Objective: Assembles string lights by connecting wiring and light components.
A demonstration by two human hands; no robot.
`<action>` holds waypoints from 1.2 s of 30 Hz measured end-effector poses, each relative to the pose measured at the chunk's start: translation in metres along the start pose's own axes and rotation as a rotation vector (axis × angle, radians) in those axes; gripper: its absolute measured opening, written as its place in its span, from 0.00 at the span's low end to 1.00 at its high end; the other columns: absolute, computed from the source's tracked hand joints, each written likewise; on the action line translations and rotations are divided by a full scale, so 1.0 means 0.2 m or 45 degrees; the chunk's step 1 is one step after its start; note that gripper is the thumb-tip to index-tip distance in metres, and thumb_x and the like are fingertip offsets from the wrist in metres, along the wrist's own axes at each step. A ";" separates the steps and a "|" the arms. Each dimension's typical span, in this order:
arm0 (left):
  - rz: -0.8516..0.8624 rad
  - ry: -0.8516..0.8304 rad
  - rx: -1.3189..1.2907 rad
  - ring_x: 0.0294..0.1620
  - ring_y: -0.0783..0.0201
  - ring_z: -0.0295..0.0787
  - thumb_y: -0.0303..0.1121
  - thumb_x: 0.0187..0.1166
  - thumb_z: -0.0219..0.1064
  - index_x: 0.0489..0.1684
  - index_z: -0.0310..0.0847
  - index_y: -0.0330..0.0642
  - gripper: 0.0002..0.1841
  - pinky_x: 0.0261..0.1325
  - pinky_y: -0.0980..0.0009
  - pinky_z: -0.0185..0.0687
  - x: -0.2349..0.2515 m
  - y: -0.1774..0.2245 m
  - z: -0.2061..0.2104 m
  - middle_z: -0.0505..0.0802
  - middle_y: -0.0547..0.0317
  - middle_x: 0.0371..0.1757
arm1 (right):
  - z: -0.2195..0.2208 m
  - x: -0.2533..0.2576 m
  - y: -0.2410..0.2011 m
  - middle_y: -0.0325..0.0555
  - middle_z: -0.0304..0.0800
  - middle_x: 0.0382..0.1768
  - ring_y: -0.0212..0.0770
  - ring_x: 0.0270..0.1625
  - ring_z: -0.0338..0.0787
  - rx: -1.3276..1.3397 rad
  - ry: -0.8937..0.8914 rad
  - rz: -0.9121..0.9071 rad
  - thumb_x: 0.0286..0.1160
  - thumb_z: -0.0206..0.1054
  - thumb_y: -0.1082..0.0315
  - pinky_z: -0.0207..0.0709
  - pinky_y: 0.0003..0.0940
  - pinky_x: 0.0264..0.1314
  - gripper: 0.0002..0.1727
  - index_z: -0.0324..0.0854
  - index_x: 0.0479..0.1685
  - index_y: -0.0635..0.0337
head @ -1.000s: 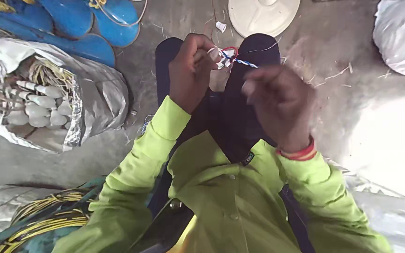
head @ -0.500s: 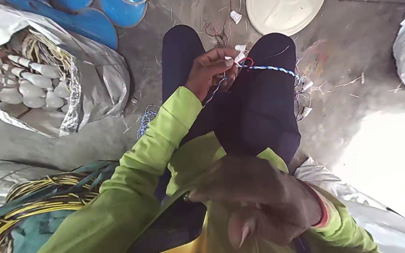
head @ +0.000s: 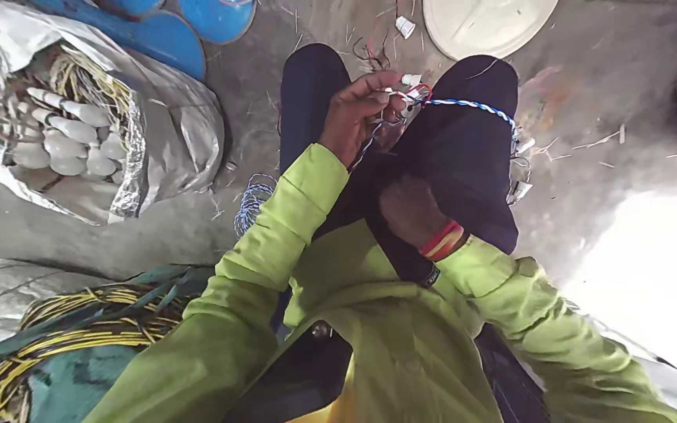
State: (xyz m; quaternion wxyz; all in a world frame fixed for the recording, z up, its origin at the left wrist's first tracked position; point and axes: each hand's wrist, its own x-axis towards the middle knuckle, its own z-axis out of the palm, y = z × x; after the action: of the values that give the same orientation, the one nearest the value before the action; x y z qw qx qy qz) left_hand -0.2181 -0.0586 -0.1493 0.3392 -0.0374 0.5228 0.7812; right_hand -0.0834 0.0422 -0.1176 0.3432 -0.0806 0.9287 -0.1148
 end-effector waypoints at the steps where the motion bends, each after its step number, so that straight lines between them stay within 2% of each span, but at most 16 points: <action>1: 0.000 0.003 0.003 0.36 0.66 0.90 0.21 0.86 0.51 0.59 0.82 0.35 0.14 0.37 0.73 0.86 -0.01 0.00 0.00 0.94 0.56 0.38 | 0.02 0.00 -0.01 0.72 0.87 0.53 0.73 0.60 0.85 -0.008 -0.005 0.022 0.70 0.68 0.79 0.79 0.66 0.52 0.11 0.86 0.49 0.74; 5: 0.083 -0.043 -0.021 0.37 0.66 0.91 0.21 0.85 0.53 0.57 0.83 0.37 0.13 0.38 0.73 0.87 -0.01 -0.02 -0.01 0.94 0.55 0.40 | -0.01 0.03 -0.01 0.73 0.85 0.54 0.73 0.60 0.85 -0.055 -0.075 0.054 0.71 0.66 0.80 0.79 0.66 0.53 0.10 0.86 0.48 0.76; 7: 0.128 -0.064 -0.003 0.41 0.67 0.92 0.23 0.84 0.54 0.55 0.84 0.39 0.12 0.40 0.73 0.87 -0.04 -0.01 -0.02 0.95 0.57 0.43 | -0.02 -0.01 0.02 0.68 0.88 0.45 0.69 0.52 0.89 0.040 0.079 0.038 0.68 0.71 0.76 0.82 0.65 0.44 0.07 0.88 0.41 0.71; 9: 0.193 -0.112 0.088 0.47 0.68 0.92 0.23 0.83 0.56 0.56 0.84 0.36 0.13 0.45 0.73 0.88 -0.12 0.00 -0.03 0.95 0.58 0.50 | -0.04 -0.09 0.07 0.64 0.90 0.46 0.66 0.52 0.90 0.315 0.293 0.043 0.67 0.76 0.68 0.83 0.66 0.47 0.13 0.88 0.47 0.67; 10: 0.242 -0.147 0.136 0.49 0.68 0.92 0.23 0.81 0.58 0.56 0.85 0.34 0.13 0.48 0.72 0.88 -0.18 0.01 -0.04 0.95 0.57 0.52 | -0.06 -0.15 0.11 0.58 0.91 0.44 0.60 0.48 0.92 0.495 0.425 0.038 0.67 0.78 0.63 0.84 0.63 0.46 0.17 0.88 0.50 0.63; 11: 0.294 -0.194 0.184 0.50 0.69 0.91 0.23 0.80 0.59 0.55 0.86 0.32 0.12 0.50 0.71 0.87 -0.24 0.01 -0.04 0.94 0.56 0.52 | -0.06 -0.23 0.13 0.53 0.93 0.42 0.52 0.43 0.93 0.688 0.549 0.027 0.66 0.81 0.59 0.86 0.56 0.44 0.22 0.88 0.56 0.61; 12: 0.336 -0.239 0.224 0.49 0.69 0.90 0.23 0.80 0.60 0.53 0.86 0.30 0.12 0.53 0.70 0.87 -0.32 0.01 -0.03 0.94 0.57 0.52 | -0.06 -0.30 0.16 0.45 0.94 0.43 0.40 0.40 0.92 0.886 0.657 -0.001 0.64 0.82 0.58 0.87 0.43 0.43 0.26 0.88 0.62 0.57; 13: 0.368 -0.267 0.268 0.48 0.71 0.89 0.23 0.80 0.60 0.53 0.86 0.29 0.12 0.52 0.72 0.86 -0.38 0.02 -0.01 0.94 0.57 0.51 | -0.03 -0.36 0.19 0.38 0.94 0.45 0.30 0.41 0.90 1.110 0.761 -0.072 0.63 0.82 0.59 0.87 0.30 0.45 0.28 0.86 0.66 0.56; 14: 0.372 -0.289 0.307 0.45 0.73 0.88 0.24 0.80 0.60 0.53 0.86 0.29 0.12 0.50 0.73 0.85 -0.45 0.03 0.01 0.94 0.57 0.50 | -0.01 -0.41 0.19 0.36 0.94 0.49 0.27 0.44 0.92 1.321 0.866 -0.171 0.63 0.83 0.63 0.89 0.26 0.48 0.30 0.84 0.68 0.58; 16: 0.343 -0.380 0.366 0.44 0.73 0.88 0.27 0.83 0.59 0.56 0.86 0.28 0.14 0.47 0.73 0.86 -0.56 0.02 0.05 0.94 0.55 0.51 | 0.06 -0.48 0.18 0.37 0.94 0.55 0.30 0.49 0.93 1.525 1.018 -0.306 0.65 0.82 0.67 0.90 0.28 0.53 0.31 0.81 0.72 0.59; 19: 0.280 -0.557 0.329 0.43 0.70 0.90 0.31 0.83 0.61 0.60 0.84 0.27 0.17 0.46 0.71 0.89 -0.67 -0.01 0.12 0.94 0.52 0.49 | 0.13 -0.53 0.16 0.35 0.93 0.56 0.29 0.52 0.92 1.525 1.164 -0.368 0.67 0.81 0.66 0.89 0.28 0.57 0.31 0.81 0.74 0.56; 23: 0.256 -0.685 0.206 0.50 0.68 0.93 0.22 0.76 0.69 0.62 0.82 0.24 0.17 0.56 0.69 0.91 -0.73 -0.02 0.18 0.94 0.50 0.52 | 0.16 -0.54 0.15 0.36 0.92 0.57 0.29 0.51 0.92 1.536 1.199 -0.341 0.70 0.79 0.66 0.89 0.27 0.57 0.30 0.80 0.75 0.59; 26: 0.238 -0.573 0.211 0.38 0.71 0.91 0.20 0.77 0.67 0.54 0.86 0.26 0.11 0.41 0.73 0.91 -0.75 -0.02 0.20 0.95 0.53 0.43 | 0.16 -0.54 0.14 0.37 0.93 0.55 0.30 0.49 0.92 1.575 1.170 -0.307 0.68 0.80 0.69 0.89 0.27 0.54 0.31 0.80 0.75 0.58; 32: 0.136 -0.509 0.102 0.38 0.67 0.93 0.28 0.83 0.61 0.57 0.86 0.30 0.13 0.39 0.70 0.92 -0.73 -0.05 0.17 0.95 0.53 0.44 | 0.12 -0.57 0.16 0.42 0.87 0.65 0.35 0.60 0.89 1.464 1.169 -0.318 0.70 0.79 0.65 0.87 0.33 0.63 0.37 0.72 0.81 0.63; 34: 0.089 -0.470 0.074 0.39 0.66 0.92 0.30 0.84 0.60 0.59 0.85 0.31 0.15 0.39 0.69 0.91 -0.72 -0.05 0.15 0.95 0.52 0.47 | 0.08 -0.59 0.14 0.38 0.87 0.64 0.33 0.60 0.89 1.421 1.297 -0.311 0.75 0.76 0.62 0.86 0.33 0.65 0.29 0.77 0.76 0.56; 36: 0.075 -0.422 0.041 0.39 0.67 0.91 0.32 0.85 0.59 0.61 0.85 0.32 0.16 0.40 0.70 0.90 -0.68 -0.06 0.12 0.95 0.53 0.49 | 0.01 -0.63 0.08 0.31 0.91 0.58 0.32 0.58 0.90 1.441 1.325 -0.434 0.81 0.71 0.56 0.86 0.33 0.64 0.17 0.85 0.66 0.46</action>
State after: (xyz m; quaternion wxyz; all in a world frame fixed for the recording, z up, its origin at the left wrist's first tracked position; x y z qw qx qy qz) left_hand -0.0997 -0.1020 -0.0913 0.3982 0.1128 0.4729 0.7779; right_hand 0.0119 0.0869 -0.0452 -0.1691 0.0291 0.7452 -0.6444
